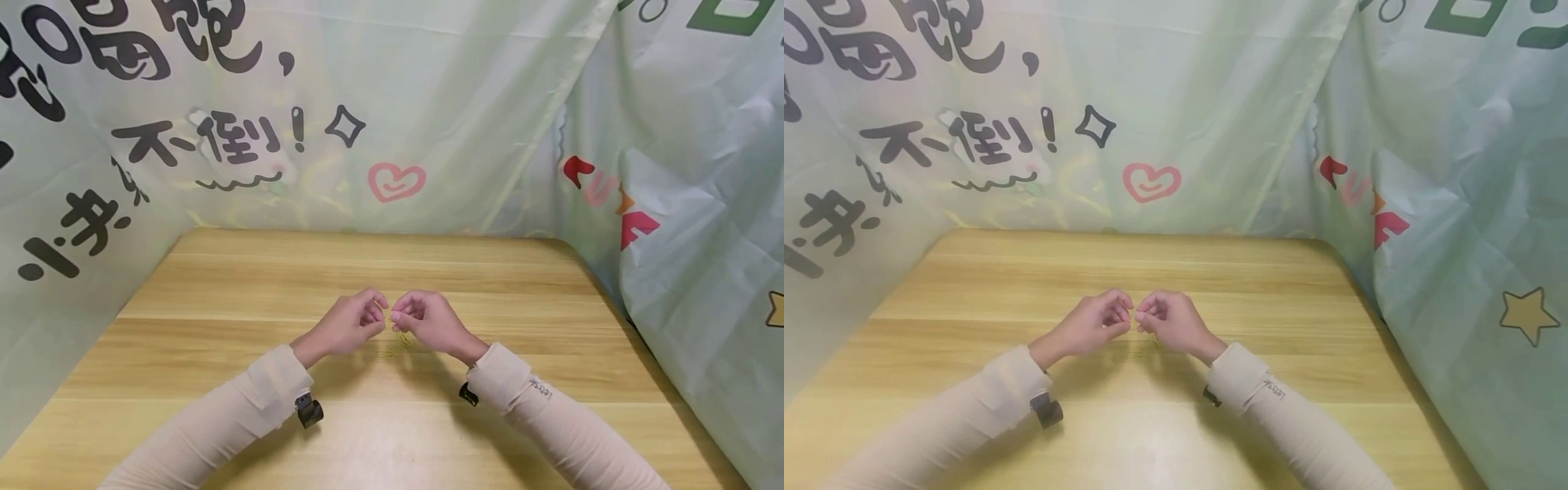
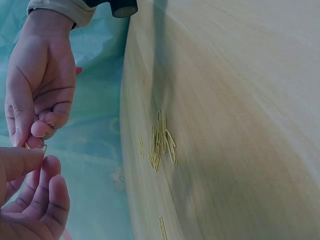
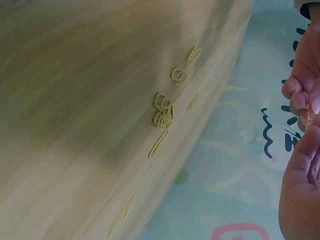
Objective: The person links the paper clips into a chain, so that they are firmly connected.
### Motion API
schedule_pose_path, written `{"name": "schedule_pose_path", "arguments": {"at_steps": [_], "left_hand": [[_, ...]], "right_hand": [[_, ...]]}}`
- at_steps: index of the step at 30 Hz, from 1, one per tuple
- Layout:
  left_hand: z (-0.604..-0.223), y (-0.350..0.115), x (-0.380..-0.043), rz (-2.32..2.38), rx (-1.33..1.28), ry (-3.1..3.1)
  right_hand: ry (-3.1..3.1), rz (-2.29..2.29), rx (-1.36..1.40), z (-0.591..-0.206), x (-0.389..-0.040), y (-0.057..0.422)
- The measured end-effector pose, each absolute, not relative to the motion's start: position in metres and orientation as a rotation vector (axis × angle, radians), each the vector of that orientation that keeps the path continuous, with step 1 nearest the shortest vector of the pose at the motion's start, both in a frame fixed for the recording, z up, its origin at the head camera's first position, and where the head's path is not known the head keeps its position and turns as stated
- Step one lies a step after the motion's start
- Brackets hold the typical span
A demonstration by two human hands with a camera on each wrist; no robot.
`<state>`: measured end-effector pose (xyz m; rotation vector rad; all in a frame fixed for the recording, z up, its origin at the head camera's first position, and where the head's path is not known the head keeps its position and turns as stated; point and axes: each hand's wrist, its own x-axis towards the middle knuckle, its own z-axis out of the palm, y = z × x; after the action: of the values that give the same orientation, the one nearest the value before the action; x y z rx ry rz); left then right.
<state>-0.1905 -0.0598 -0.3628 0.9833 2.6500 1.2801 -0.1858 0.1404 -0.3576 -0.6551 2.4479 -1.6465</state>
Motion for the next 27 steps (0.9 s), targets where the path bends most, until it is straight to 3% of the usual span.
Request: {"name": "schedule_pose_path", "arguments": {"at_steps": [14,27], "left_hand": [[-0.378,-0.061,-0.191,1.571,0.938,2.527],[-0.372,-0.063,-0.193,1.482,0.956,2.527]], "right_hand": [[2.301,-1.798,-0.548,-0.362,-0.184,0.135],[2.36,-1.779,-0.475,-0.359,-0.186,0.135]]}}
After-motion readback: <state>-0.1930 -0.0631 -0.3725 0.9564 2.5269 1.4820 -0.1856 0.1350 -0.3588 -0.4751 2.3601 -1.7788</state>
